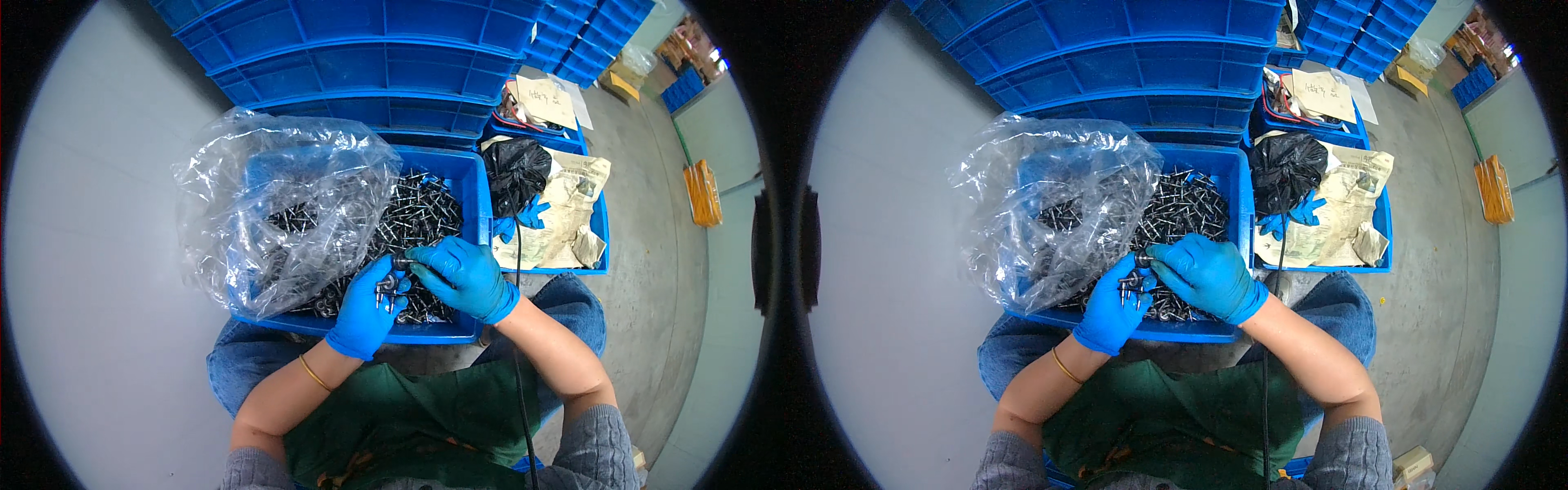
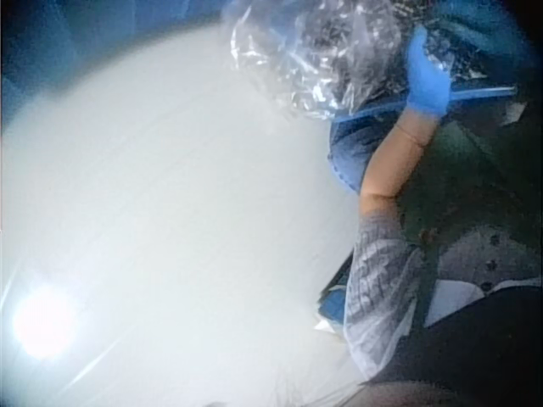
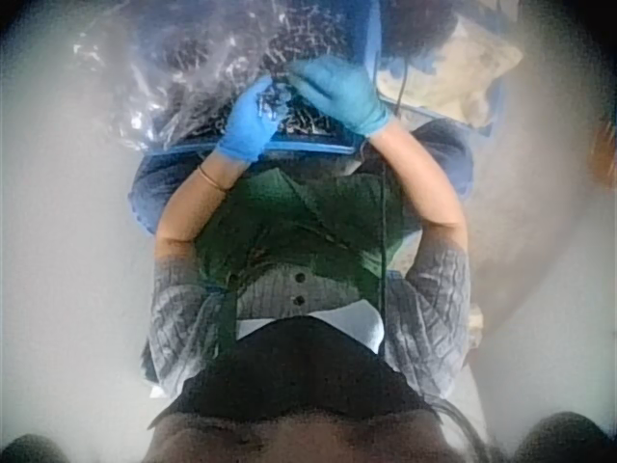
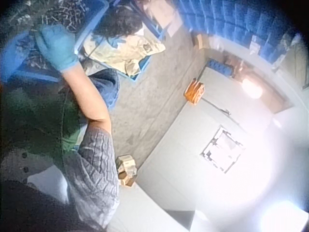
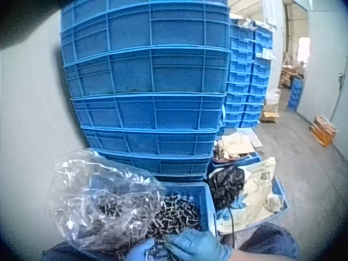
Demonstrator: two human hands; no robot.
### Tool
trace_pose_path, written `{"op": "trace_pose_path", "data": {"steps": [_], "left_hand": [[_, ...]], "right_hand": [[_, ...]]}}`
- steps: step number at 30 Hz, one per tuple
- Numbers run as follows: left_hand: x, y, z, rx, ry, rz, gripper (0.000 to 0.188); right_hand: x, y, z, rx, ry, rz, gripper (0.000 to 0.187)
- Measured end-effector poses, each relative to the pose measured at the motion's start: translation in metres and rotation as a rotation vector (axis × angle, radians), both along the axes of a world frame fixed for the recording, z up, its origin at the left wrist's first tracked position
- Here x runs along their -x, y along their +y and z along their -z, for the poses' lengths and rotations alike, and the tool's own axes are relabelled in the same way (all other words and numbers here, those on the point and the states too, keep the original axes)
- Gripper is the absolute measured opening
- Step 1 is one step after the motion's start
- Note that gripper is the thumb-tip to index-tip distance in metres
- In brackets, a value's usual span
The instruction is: The person sits on the floor and repeatedly picks small metal fasteners from a blue bin, inserts them into a cylindrical metal tool, and places the tool back into the bin. The person handles the fasteners one at a time throughout the clip.
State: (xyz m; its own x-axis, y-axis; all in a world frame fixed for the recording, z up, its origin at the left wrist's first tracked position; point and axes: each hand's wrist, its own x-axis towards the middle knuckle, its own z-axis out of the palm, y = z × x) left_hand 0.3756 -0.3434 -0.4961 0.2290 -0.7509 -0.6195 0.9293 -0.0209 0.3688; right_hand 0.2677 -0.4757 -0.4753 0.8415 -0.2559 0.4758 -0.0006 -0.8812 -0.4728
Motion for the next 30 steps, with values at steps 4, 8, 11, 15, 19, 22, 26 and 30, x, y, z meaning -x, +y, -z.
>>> {"op": "trace_pose_path", "data": {"steps": [4, 8, 11, 15, 19, 22, 26, 30], "left_hand": [[0.001, 0.0, -0.006, -0.067, -0.063, -0.047, 0.015], [0.001, -0.001, -0.004, -0.047, -0.097, -0.054, 0.012], [0.003, -0.002, -0.012, -0.084, -0.149, -0.068, 0.01], [0.003, -0.002, -0.012, -0.069, -0.186, -0.071, 0.008], [0.004, -0.003, -0.016, -0.08, -0.193, -0.076, 0.009], [0.004, -0.002, -0.017, -0.111, -0.215, -0.084, 0.009], [0.005, -0.003, -0.016, -0.072, -0.164, -0.062, 0.011], [-0.006, -0.001, 0.001, 0.073, 0.055, -0.037, 0.017]], "right_hand": [[0.002, -0.002, -0.002, 0.172, 0.029, -0.018, 0.02], [0.003, -0.006, 0.007, 0.013, -0.009, -0.018, 0.022], [0.002, -0.006, 0.006, -0.124, 0.017, -0.016, 0.022], [0.0, -0.002, 0.01, -0.403, -0.058, 0.009, 0.02], [0.0, -0.002, 0.01, -0.481, -0.058, 0.031, 0.019], [0.001, -0.004, -0.001, -0.107, 0.141, 0.06, 0.017], [0.002, -0.006, 0.01, -0.349, 0.054, 0.052, 0.019], [-0.001, -0.007, 0.007, -1.058, 0.027, -0.01, 0.021]]}}
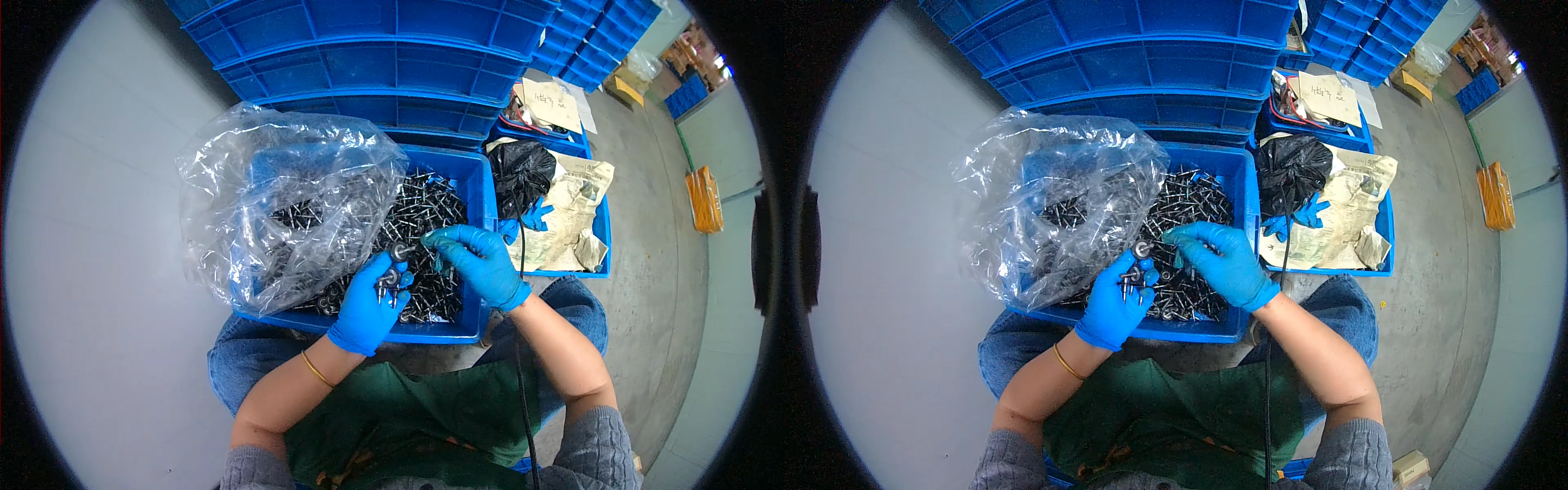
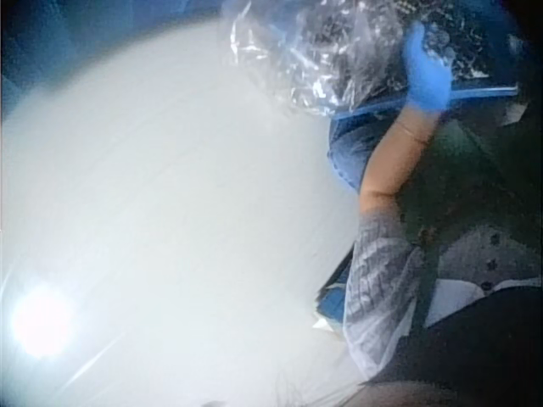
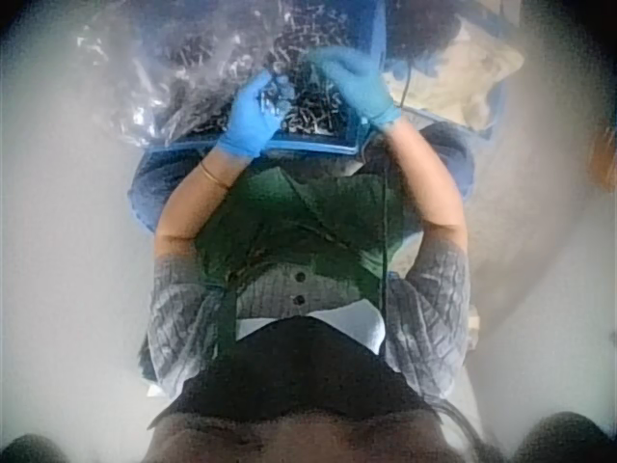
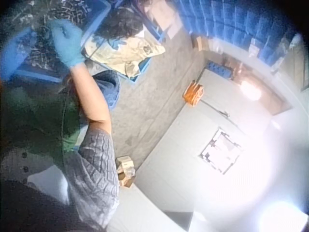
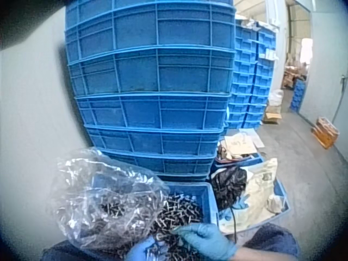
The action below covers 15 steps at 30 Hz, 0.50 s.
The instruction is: The person sits on the floor and repeatedly picks small metal fasteners from a blue bin, inserts them into a cylindrical metal tool, and places the tool back into the bin. The person handles the fasteners one at a time throughout the clip.
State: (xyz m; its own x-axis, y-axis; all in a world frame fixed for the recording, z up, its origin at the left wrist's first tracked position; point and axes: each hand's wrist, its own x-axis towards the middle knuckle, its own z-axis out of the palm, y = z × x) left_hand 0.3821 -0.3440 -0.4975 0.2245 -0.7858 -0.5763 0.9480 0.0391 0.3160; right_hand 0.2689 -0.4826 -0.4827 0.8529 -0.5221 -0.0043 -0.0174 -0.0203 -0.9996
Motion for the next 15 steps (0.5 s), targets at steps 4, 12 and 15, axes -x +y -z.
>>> {"op": "trace_pose_path", "data": {"steps": [4, 12, 15], "left_hand": [[-0.006, 0.002, 0.001, 0.166, 0.143, 0.004, 0.02], [-0.023, 0.004, -0.006, 0.203, 0.151, -0.072, 0.016], [-0.038, 0.009, -0.022, 0.206, 0.057, -0.16, 0.016]], "right_hand": [[-0.001, -0.01, -0.02, -0.463, 0.196, -0.01, 0.022], [-0.003, -0.019, 0.004, -0.552, 0.281, -0.136, 0.018], [-0.009, -0.022, 0.018, -0.387, 0.352, -0.312, 0.021]]}}
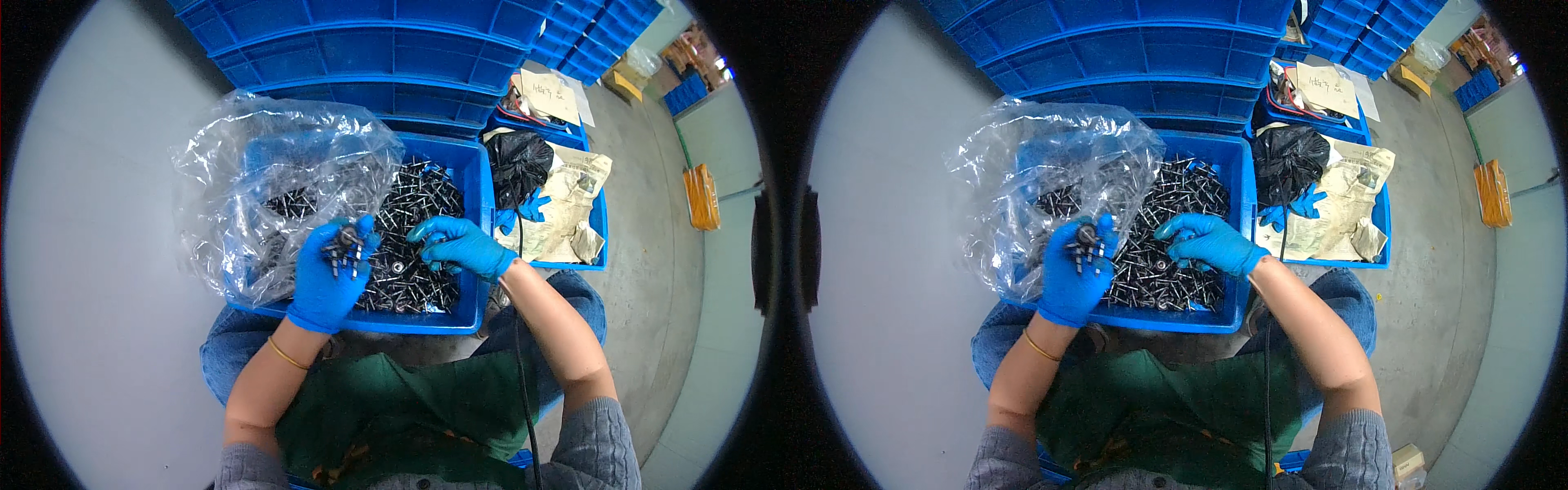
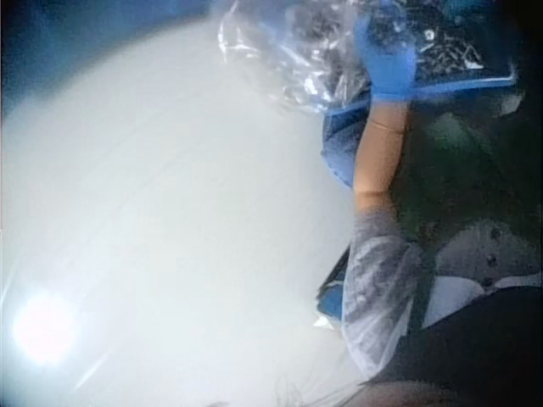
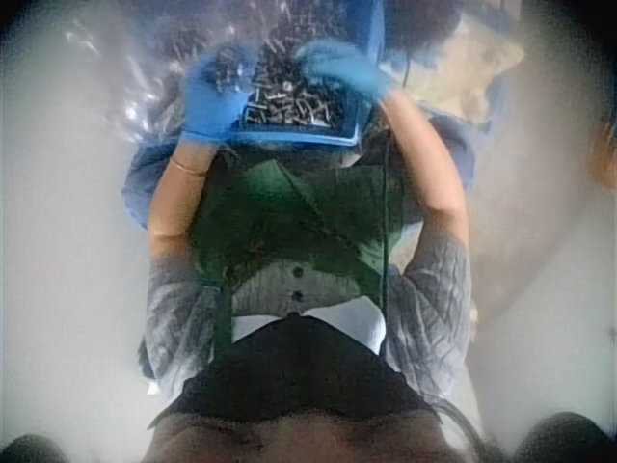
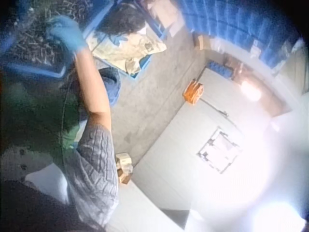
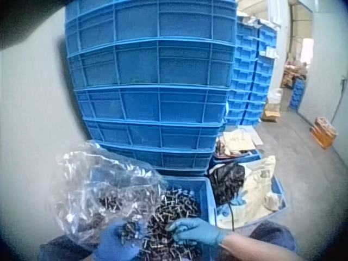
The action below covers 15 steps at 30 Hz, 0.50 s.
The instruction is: The person sits on the floor and repeatedly picks small metal fasteners from a blue bin, inserts them into a cylindrical metal tool, and places the tool back into the bin. The person handles the fasteners one at a time throughout the clip.
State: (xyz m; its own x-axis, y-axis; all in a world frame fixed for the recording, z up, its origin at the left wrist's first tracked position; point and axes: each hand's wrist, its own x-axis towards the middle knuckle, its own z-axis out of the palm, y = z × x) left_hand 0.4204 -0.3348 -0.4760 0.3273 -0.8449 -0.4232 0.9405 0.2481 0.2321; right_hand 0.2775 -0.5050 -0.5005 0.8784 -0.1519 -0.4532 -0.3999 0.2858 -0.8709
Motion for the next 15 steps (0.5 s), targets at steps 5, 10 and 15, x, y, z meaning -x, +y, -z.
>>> {"op": "trace_pose_path", "data": {"steps": [5, 10, 15], "left_hand": [[-0.021, 0.01, -0.01, 0.017, -0.026, -0.033, 0.018], [-0.019, 0.006, -0.02, 0.105, -0.02, 0.067, 0.033], [-0.017, 0.009, 0.004, -0.002, -0.278, 0.099, 0.031]], "right_hand": [[-0.008, 0.019, 0.072, 1.0, -0.024, -0.414, 0.019], [-0.026, 0.037, 0.096, 1.45, 0.006, -0.627, 0.017], [-0.026, 0.038, 0.093, 1.442, -0.124, -0.551, 0.014]]}}
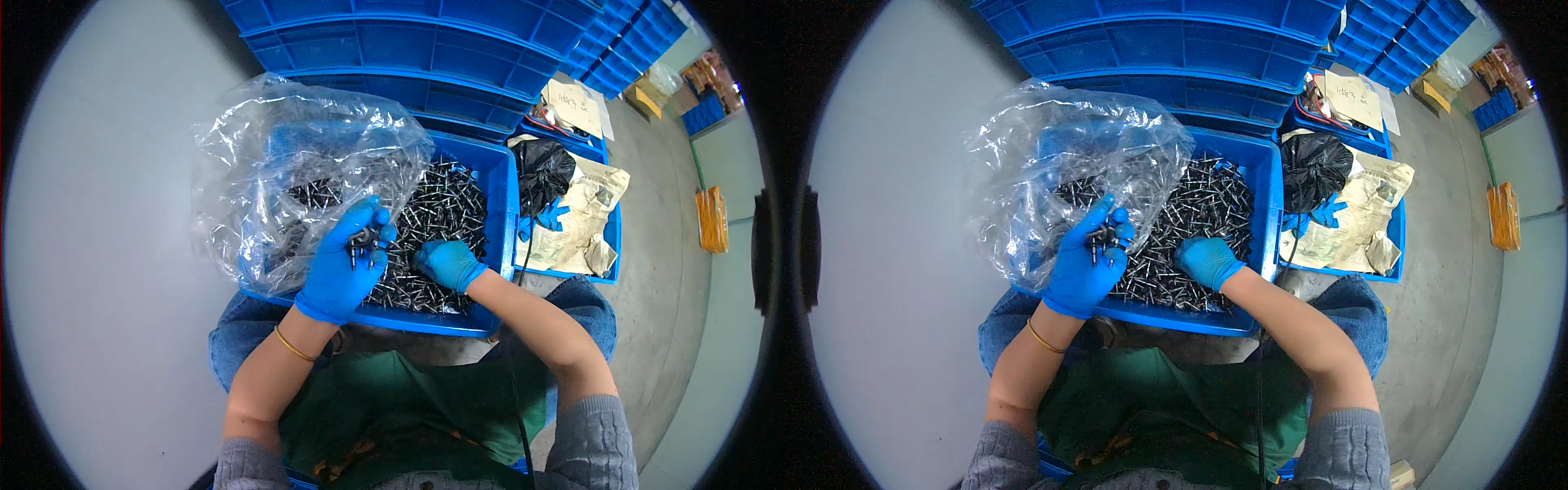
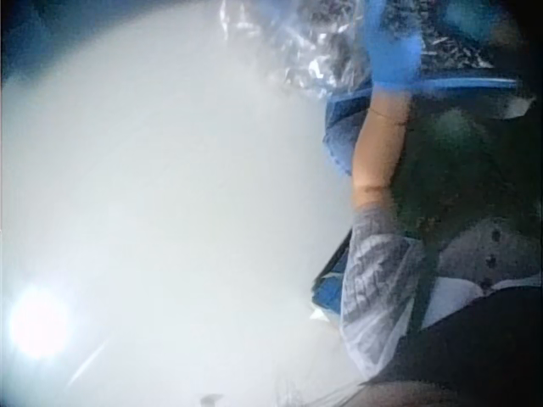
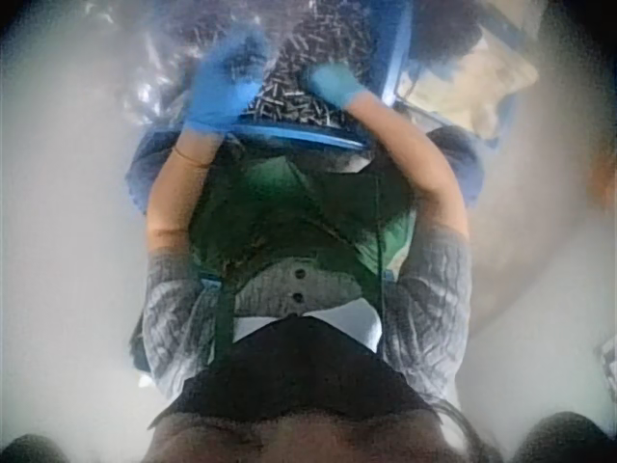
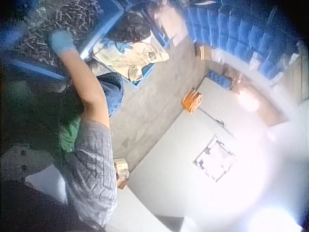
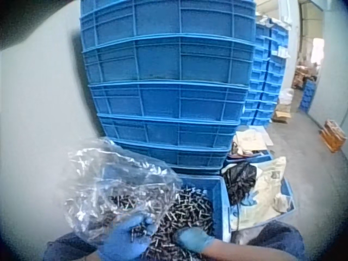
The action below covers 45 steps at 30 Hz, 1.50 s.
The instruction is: The person sits on the floor and repeatedly picks small metal fasteners from a blue bin, inserts them into a cylindrical metal tool, and places the tool back into the bin. The person handles the fasteners one at a time throughout the clip.
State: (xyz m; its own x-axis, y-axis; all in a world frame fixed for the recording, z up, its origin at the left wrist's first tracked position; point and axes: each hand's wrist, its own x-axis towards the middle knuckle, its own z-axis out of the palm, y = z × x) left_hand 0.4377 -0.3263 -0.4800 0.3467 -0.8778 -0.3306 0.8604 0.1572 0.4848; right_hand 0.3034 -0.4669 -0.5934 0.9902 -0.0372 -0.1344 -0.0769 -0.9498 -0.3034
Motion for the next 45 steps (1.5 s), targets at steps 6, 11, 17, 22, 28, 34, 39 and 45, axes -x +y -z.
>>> {"op": "trace_pose_path", "data": {"steps": [6, 11, 17, 22, 28, 34, 39, 45], "left_hand": [[0.021, 0.004, 0.014, -0.106, -0.999, 0.168, 0.041], [0.05, -0.02, -0.02, -0.367, -0.334, 0.202, 0.026], [0.055, -0.018, -0.021, -0.344, -0.656, 0.224, 0.025], [0.059, -0.018, -0.023, -0.32, -0.843, 0.194, 0.027], [0.06, -0.018, -0.019, -0.281, -0.857, 0.167, 0.025], [0.059, -0.018, -0.021, -0.396, -0.74, 0.192, 0.018], [0.064, -0.02, -0.016, -0.369, -0.765, 0.061, 0.018], [0.065, -0.021, -0.008, -0.22, -1.234, -0.062, 0.027]], "right_hand": [[0.015, -0.013, -0.091, -1.719, 0.102, 0.876, 0.016], [0.028, 0.005, -0.124, -2.203, 0.101, 1.04, 0.019], [0.03, 0.005, -0.119, -2.323, 0.137, 1.049, 0.019], [0.037, 0.002, -0.102, -2.422, 0.204, 0.862, 0.021], [0.039, 0.003, -0.097, -2.464, 0.232, 0.815, 0.022], [0.036, 0.007, -0.111, -2.404, 0.233, 0.882, 0.021], [0.038, 0.008, -0.106, -2.414, 0.176, 0.872, 0.02], [0.039, 0.005, -0.111, -2.337, 0.164, 0.903, 0.019]]}}
